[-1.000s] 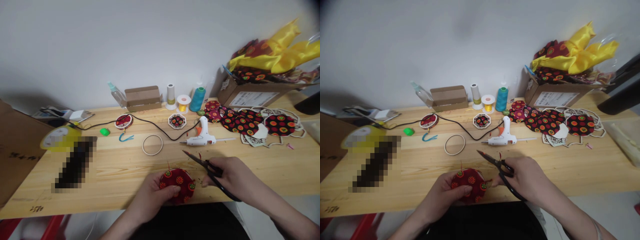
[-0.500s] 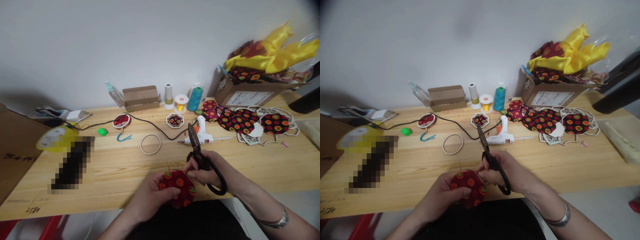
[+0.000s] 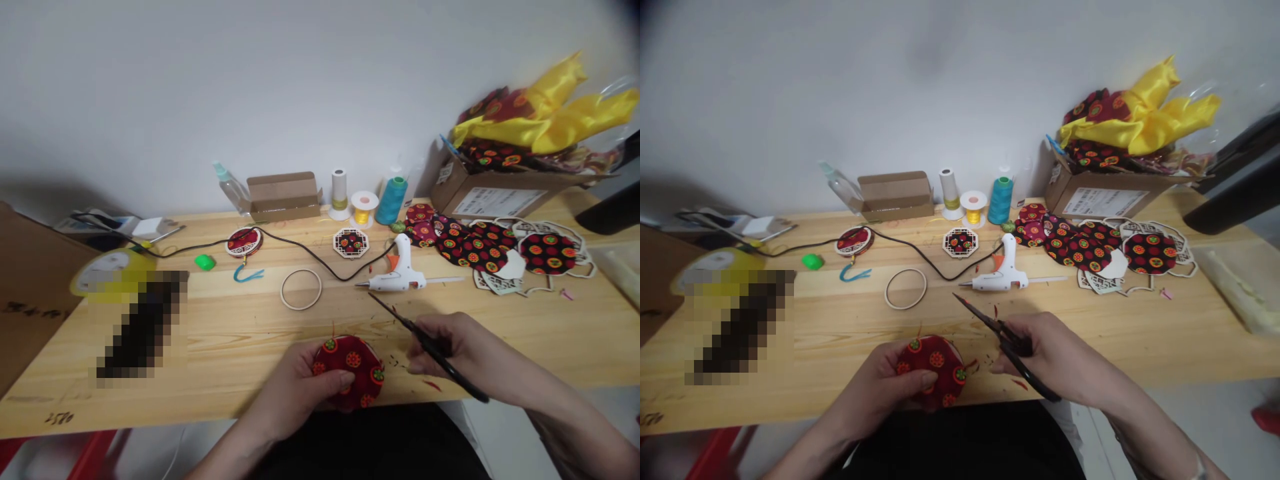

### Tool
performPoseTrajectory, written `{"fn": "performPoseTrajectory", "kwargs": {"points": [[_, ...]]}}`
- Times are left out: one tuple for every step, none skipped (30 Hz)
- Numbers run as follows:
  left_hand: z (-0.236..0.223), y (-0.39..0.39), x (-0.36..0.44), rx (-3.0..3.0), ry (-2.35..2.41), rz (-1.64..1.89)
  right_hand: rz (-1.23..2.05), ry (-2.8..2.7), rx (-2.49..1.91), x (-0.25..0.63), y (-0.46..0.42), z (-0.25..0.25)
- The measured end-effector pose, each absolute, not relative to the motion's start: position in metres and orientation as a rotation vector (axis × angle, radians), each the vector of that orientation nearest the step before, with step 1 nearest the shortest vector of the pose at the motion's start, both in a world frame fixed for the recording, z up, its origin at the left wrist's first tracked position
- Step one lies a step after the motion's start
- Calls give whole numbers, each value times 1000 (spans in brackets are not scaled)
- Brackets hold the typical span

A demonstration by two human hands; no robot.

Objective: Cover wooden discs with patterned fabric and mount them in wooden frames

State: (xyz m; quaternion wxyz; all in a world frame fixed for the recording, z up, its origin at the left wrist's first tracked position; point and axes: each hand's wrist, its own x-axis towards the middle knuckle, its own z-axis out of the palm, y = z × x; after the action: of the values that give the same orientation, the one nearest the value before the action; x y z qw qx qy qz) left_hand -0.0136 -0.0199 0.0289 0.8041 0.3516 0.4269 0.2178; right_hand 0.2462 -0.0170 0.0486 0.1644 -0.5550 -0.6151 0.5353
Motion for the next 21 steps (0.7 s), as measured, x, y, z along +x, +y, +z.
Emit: {"fn": "performPoseTrajectory", "kwargs": {"points": [[28,-20,-13,740,930,460,1510,-1747,-1619,247,-18,51],[28,-20,-12,733,939,456,1506,-1707,-1631,246,-18,53],[28,-20,-10,730,939,451,1517,-1650,-1617,243,-18,54],[28,-19,-9,733,930,445,1547,-1591,-1581,239,-18,54],[29,-18,-7,740,916,439,1590,-1542,-1534,233,-17,54],[29,-17,-5,751,896,427,1626,-1507,-1485,228,-16,54],[30,-16,-4,766,872,413,1649,-1489,-1439,222,-15,53],[31,-15,-3,787,848,399,1664,-1484,-1399,217,-14,53],[33,-14,-3,811,824,390,1673,-1485,-1368,213,-12,53],[34,-13,-3,833,803,388,1685,-1488,-1347,210,-11,53],[35,-12,-3,854,786,390,1696,-1495,-1333,208,-10,53],[35,-12,-3,871,776,390,1701,-1506,-1329,207,-9,53],[36,-11,-4,884,771,384,1703,-1525,-1328,207,-9,52],[36,-11,-4,893,766,369,1704,-1547,-1323,208,-9,52],[36,-11,-5,899,761,352,1699,-1576,-1315,209,-9,51],[35,-11,-5,907,759,336,1685,-1608,-1306,209,-9,50],[34,-11,-6,916,755,326,1672,-1637,-1298,210,-9,49],[34,-11,-6,923,755,321,1668,-1655,-1288,210,-9,47],[33,-11,-6,929,759,320,1671,-1660,-1279,210,-9,47],[33,-11,-6,929,763,322,1673,-1654,-1275,210,-9,46],[32,-11,-6,920,761,327,1670,-1641,-1279,209,-9,46]]}}
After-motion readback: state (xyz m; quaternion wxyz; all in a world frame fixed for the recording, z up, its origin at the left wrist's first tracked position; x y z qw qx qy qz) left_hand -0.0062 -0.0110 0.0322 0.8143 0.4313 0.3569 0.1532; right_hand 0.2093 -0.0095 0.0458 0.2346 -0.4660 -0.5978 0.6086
